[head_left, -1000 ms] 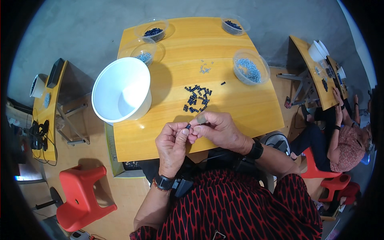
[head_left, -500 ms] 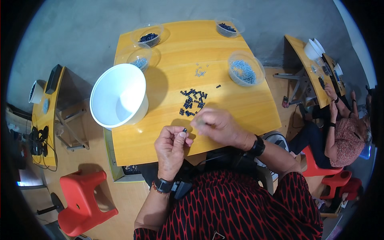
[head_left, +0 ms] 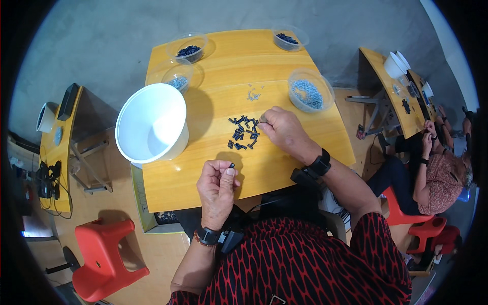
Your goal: Assembling small black components with blue plastic pieces at a work table.
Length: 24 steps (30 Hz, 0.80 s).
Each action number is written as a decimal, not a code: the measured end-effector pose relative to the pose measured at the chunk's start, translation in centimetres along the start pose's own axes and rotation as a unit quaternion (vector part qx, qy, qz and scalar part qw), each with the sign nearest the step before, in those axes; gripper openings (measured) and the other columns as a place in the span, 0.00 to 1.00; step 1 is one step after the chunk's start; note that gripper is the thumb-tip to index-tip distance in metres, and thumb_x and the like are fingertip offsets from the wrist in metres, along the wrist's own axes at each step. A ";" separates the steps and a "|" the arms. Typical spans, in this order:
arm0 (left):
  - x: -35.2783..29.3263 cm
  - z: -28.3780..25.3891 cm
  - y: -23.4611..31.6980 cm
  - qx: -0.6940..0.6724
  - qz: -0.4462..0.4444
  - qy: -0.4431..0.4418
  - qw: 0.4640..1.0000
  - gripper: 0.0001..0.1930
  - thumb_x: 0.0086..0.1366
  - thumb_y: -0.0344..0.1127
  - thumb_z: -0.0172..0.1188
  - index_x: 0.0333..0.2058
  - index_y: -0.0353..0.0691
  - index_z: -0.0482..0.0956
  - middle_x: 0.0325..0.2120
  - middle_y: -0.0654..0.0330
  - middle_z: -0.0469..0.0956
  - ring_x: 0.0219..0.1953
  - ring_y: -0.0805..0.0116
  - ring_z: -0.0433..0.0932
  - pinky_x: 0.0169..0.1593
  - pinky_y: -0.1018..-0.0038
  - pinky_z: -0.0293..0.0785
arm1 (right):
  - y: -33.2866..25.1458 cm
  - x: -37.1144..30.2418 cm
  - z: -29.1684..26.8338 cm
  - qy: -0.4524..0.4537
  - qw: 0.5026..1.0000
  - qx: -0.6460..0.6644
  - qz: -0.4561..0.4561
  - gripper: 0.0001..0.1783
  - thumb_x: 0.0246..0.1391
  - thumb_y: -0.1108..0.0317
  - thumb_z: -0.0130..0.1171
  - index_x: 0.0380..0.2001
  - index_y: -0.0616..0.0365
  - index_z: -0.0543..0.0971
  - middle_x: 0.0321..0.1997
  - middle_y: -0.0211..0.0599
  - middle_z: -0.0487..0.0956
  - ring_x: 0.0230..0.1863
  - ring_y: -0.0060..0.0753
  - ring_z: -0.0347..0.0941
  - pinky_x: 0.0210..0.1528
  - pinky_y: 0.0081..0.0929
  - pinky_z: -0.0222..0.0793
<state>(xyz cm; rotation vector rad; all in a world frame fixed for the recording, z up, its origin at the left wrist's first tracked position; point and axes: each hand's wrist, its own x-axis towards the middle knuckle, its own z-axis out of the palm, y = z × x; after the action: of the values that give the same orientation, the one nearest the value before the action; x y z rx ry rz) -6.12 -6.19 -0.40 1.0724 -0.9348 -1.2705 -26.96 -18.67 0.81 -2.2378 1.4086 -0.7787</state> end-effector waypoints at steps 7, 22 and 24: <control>0.1 -0.1 0.5 0.002 -0.034 0.005 0.999 0.07 0.71 0.29 0.57 0.43 0.33 0.73 0.32 0.60 0.78 0.30 0.76 0.76 0.36 0.80 0.75 | -0.9 -1.8 -1.0 -0.002 0.974 0.210 0.087 0.06 0.57 0.72 0.61 0.34 0.66 0.80 0.32 0.41 0.82 0.32 0.35 0.79 0.35 0.29 0.73; 0.4 -0.7 0.8 -0.015 -0.051 -0.032 0.998 0.05 0.71 0.30 0.56 0.40 0.35 0.73 0.29 0.64 0.76 0.26 0.79 0.72 0.33 0.82 0.70 | -6.7 -3.5 1.7 -0.086 0.896 0.432 0.051 0.06 0.59 0.78 0.58 0.38 0.67 0.81 0.31 0.32 0.82 0.33 0.16 0.77 0.37 0.18 0.74; 0.4 -0.7 1.0 -0.017 -0.060 -0.033 0.997 0.05 0.71 0.31 0.56 0.39 0.35 0.73 0.29 0.64 0.76 0.26 0.79 0.72 0.33 0.83 0.69 | -6.7 -3.5 1.8 -0.087 0.901 0.424 0.042 0.06 0.58 0.78 0.58 0.38 0.68 0.81 0.31 0.31 0.82 0.33 0.16 0.77 0.37 0.18 0.74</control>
<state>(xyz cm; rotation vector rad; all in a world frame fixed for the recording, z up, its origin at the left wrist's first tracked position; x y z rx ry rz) -5.16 -6.52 0.34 1.0788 -0.9070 -1.4241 -22.38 -12.64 2.41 -1.5048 0.8253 -0.9058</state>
